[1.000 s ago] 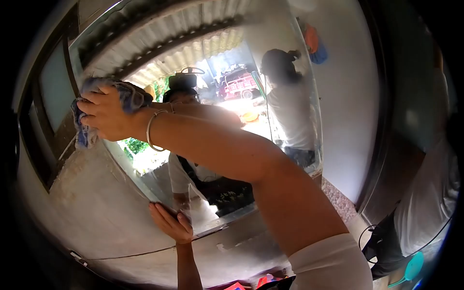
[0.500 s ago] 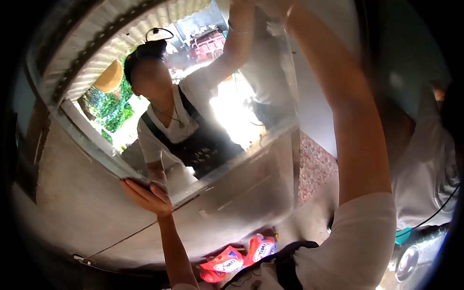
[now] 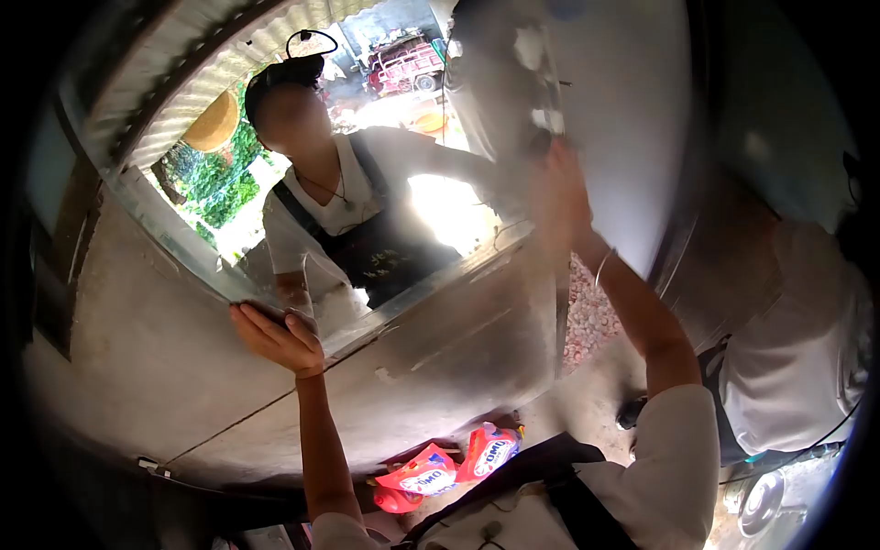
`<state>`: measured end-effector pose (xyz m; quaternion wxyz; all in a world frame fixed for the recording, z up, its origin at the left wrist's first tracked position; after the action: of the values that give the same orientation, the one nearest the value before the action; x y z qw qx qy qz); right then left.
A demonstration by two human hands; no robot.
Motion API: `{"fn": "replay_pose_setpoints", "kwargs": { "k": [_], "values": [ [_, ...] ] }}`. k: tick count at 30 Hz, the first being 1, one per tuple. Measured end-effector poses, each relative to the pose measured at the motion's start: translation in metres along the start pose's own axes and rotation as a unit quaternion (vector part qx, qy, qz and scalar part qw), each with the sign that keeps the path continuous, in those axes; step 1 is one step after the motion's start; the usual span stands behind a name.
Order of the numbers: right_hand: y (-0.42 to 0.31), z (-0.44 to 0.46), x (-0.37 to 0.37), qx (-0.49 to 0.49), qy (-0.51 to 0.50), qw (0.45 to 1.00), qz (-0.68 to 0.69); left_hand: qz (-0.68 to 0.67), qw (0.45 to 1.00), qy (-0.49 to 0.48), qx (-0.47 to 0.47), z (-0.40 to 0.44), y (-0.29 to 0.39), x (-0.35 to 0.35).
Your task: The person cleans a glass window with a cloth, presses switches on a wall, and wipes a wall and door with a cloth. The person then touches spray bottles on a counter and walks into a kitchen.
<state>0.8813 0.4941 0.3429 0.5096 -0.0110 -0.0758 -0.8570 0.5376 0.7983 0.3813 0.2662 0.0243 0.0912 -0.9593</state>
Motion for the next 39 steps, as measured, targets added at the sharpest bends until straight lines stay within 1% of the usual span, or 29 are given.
{"fn": "replay_pose_setpoints", "kwargs": {
  "k": [1, 2, 4, 7, 8, 9, 10, 12, 13, 14, 15, 16, 17, 19, 20, 22, 23, 25, 26, 27, 28, 30, 31, 32, 33, 35, 37, 38, 39],
  "values": [
    [-0.001, 0.039, 0.007, 0.033, 0.064, 0.997, 0.011, -0.004, 1.0, -0.003, 0.004, 0.0, 0.001, 0.0],
    [0.019, 0.06, 0.001, 0.001, 0.051, 0.999, -0.001, 0.003, 1.0, -0.008, 0.005, 0.0, 0.002, 0.001],
    [0.039, 0.137, -0.003, 0.016, 0.14, 0.99, 0.031, 0.001, 1.0, -0.007, 0.007, -0.002, 0.0, 0.0],
    [0.022, 0.228, 0.009, -0.022, 0.136, 0.988, 0.07, -0.004, 1.0, -0.003, 0.007, -0.001, 0.002, -0.001],
    [0.016, 0.242, 0.008, -0.032, 0.133, 0.991, 0.007, -0.004, 1.0, 0.0, 0.007, 0.0, 0.003, 0.0],
    [0.013, 0.248, 0.007, -0.042, 0.129, 0.989, -0.056, -0.004, 1.0, 0.0, 0.007, 0.001, 0.003, 0.0],
    [0.011, 0.242, 0.007, -0.042, 0.13, 0.989, -0.056, 0.006, 1.0, -0.004, 0.006, 0.001, 0.004, 0.001],
    [-0.005, 0.212, 0.004, 0.039, 0.13, 0.99, -0.046, 0.015, 1.0, -0.002, 0.005, 0.003, 0.004, 0.0],
    [-0.015, 0.189, -0.003, 0.118, 0.215, 0.969, 0.011, 0.01, 1.0, 0.001, 0.006, 0.003, 0.005, -0.001],
    [-0.042, 0.164, -0.004, 0.038, 0.221, 0.972, 0.073, 0.006, 1.0, -0.001, 0.007, 0.002, 0.005, 0.001],
    [-0.058, 0.138, 0.004, 0.07, 0.125, 0.988, 0.061, 0.007, 1.0, 0.0, 0.004, 0.002, 0.003, 0.002],
    [-0.057, 0.089, -0.011, 0.131, 0.079, 0.988, 0.025, 0.002, 1.0, 0.002, 0.004, 0.001, 0.001, 0.0],
    [-0.06, 0.04, -0.007, 0.151, -0.088, 0.984, -0.048, -0.004, 1.0, 0.004, 0.006, 0.0, 0.0, 0.0],
    [-0.076, -0.034, -0.01, 0.088, -0.154, 0.982, 0.06, -0.005, 1.0, 0.001, 0.005, -0.002, -0.002, 0.0],
    [-0.069, -0.035, -0.008, 0.09, -0.151, 0.983, 0.06, -0.006, 1.0, -0.005, 0.003, -0.003, -0.002, 0.0],
    [-0.05, -0.031, -0.011, 0.157, -0.116, 0.968, 0.16, 0.001, 1.0, -0.004, 0.001, -0.002, -0.002, 0.001],
    [-0.026, -0.03, -0.02, 0.239, -0.087, 0.964, 0.077, 0.007, 1.0, -0.011, -0.002, -0.002, -0.002, 0.001],
    [-0.021, 0.055, -0.003, 0.199, -0.053, 0.978, 0.016, 0.002, 1.0, -0.002, -0.001, 0.001, 0.001, -0.001],
    [0.012, 0.07, -0.019, 0.123, 0.023, 0.992, 0.008, -0.001, 1.0, -0.006, 0.002, 0.0, 0.0, 0.002],
    [-0.024, 0.143, 0.021, 0.102, 0.105, 0.989, -0.018, -0.001, 1.0, -0.01, 0.003, -0.001, 0.0, 0.002],
    [0.004, 0.169, 0.008, 0.083, 0.177, 0.98, -0.019, -0.005, 1.0, -0.005, 0.004, -0.002, 0.0, 0.001],
    [0.001, 0.232, 0.007, 0.051, 0.225, 0.973, -0.002, -0.006, 1.0, -0.005, 0.006, -0.004, -0.001, -0.001],
    [-0.018, 0.241, 0.01, 0.048, 0.22, 0.974, 0.002, -0.008, 1.0, -0.004, 0.003, -0.004, -0.002, -0.001],
    [-0.042, 0.245, 0.016, 0.058, 0.172, 0.983, 0.0, -0.008, 1.0, -0.001, 0.0, -0.004, -0.003, -0.001],
    [-0.059, 0.244, 0.019, 0.072, 0.126, 0.989, -0.002, -0.004, 1.0, -0.003, 0.003, -0.004, -0.003, -0.001],
    [-0.077, 0.212, -0.008, 0.227, 0.123, 0.965, 0.041, -0.004, 1.0, -0.006, 0.005, -0.003, -0.003, 0.0],
    [-0.117, 0.15, -0.026, 0.25, -0.038, 0.964, 0.082, 0.007, 1.0, 0.0, 0.006, -0.003, -0.003, 0.0],
    [-0.133, 0.116, -0.023, 0.372, -0.07, 0.924, 0.052, -0.007, 1.0, -0.004, 0.014, -0.002, -0.003, 0.001],
    [-0.135, 0.079, -0.02, 0.424, -0.098, 0.897, 0.073, -0.021, 1.0, -0.003, 0.021, -0.002, -0.003, 0.001]
  ]
}}
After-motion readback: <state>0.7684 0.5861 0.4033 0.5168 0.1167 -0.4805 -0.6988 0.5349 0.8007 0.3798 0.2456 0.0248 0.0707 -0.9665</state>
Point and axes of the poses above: each hand's wrist, its own z-axis towards the middle knuckle, its own x-axis out of the back of the hand, y = z × x, the point moved 1 cm from there along z, towards the middle knuckle, and after that the axes turned 9 degrees about y, right-handed, at the moved point
